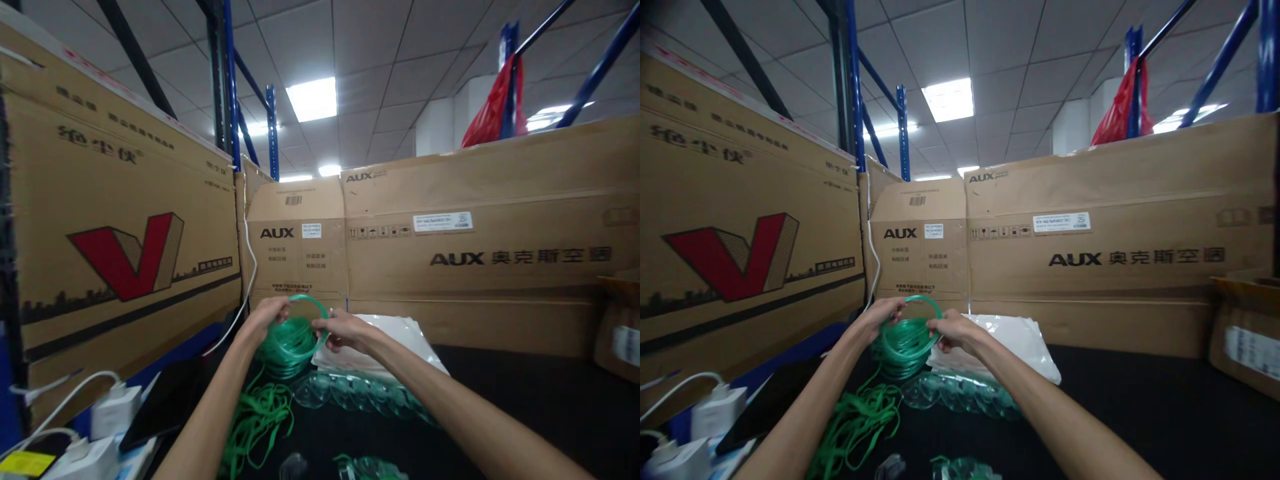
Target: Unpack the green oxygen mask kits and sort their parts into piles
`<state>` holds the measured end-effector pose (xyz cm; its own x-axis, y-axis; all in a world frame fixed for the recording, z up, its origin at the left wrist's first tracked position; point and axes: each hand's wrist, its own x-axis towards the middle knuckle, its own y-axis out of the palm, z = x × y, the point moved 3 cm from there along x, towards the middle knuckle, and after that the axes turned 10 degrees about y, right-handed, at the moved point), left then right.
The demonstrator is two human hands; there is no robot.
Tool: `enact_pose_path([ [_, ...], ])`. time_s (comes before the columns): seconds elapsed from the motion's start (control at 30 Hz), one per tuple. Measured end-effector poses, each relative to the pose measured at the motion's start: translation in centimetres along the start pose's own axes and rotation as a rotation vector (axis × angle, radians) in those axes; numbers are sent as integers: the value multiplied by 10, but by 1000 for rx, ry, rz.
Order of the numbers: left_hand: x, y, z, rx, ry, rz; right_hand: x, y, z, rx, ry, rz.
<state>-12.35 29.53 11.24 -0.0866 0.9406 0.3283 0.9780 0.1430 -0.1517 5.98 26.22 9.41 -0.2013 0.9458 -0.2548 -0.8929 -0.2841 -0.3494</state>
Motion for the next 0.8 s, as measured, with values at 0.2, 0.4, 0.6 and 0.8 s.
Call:
enact_pose_path([
  [0.2,23,-28,30,280,-124,-15,43,24,27,-68,-12,-78],
  [0.4,24,-41,-2,442,-7,-41,16,-25,41,-222,-208,-294],
  [0.6,-31,-18,-53,435,317,107,-77,-45,-2,-402,-390,-204],
  [0.8,-147,38,-54,571,256,855,-151,-19,-96,-601,-198,-58],
])
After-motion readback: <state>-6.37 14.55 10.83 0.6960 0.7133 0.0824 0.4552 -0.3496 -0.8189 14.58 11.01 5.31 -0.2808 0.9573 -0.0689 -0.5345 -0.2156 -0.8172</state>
